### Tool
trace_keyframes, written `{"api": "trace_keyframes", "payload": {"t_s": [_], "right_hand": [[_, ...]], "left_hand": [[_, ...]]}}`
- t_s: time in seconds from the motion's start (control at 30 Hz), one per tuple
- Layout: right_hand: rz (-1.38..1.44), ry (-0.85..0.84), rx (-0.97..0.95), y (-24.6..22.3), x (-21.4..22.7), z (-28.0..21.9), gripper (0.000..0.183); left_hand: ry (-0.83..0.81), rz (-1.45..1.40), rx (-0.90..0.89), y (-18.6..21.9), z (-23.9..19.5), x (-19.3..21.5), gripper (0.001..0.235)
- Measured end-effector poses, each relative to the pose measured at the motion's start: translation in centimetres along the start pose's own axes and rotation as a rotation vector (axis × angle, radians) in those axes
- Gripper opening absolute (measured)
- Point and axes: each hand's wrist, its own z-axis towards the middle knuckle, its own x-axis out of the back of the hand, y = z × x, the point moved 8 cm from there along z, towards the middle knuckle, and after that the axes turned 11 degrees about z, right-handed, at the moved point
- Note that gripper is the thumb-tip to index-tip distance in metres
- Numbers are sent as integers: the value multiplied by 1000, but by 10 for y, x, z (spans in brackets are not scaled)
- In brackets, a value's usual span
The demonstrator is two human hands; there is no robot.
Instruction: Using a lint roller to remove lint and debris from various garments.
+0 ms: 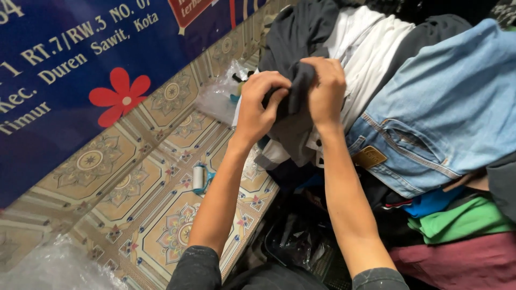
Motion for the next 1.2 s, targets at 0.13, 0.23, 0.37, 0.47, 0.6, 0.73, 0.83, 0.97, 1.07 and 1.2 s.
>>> {"api": "trace_keyframes", "payload": {"t_s": [0.13,0.23,0.37,0.47,0.6,0.73,0.83,0.97,1.07,1.2], "right_hand": [[115,48,78,-48,11,-8,34],[255,-24,126,-101,14,-20,43],[477,-220,61,-138,11,-30,31],[360,-242,31,-125,16,-31,40],[64,-169,53,-75,16,-34,66],[38,-258,94,-50,-6,-40,53],[107,-194,110,-49,-16,-46,15],[265,-72,23,-83,-3,-38,16],[-8,-87,-65,-74,0,-40,32],[-314,-163,-215,-22,-3,-50,85]], "left_hand": [[-17,-12,115,-22,-8,16,26],[-77,-130,283,-49,-16,13,38],[-225,-358,474,-92,-31,-14,42],[-286,-330,496,-77,-36,-14,30],[-259,-239,376,-26,-32,13,15],[-289,-343,405,-12,-51,25,16],[-264,-430,420,-9,-63,31,18],[-133,-213,450,-11,-66,49,25],[-186,-206,439,-5,-73,49,26],[-379,-690,376,18,-77,38,13]]}}
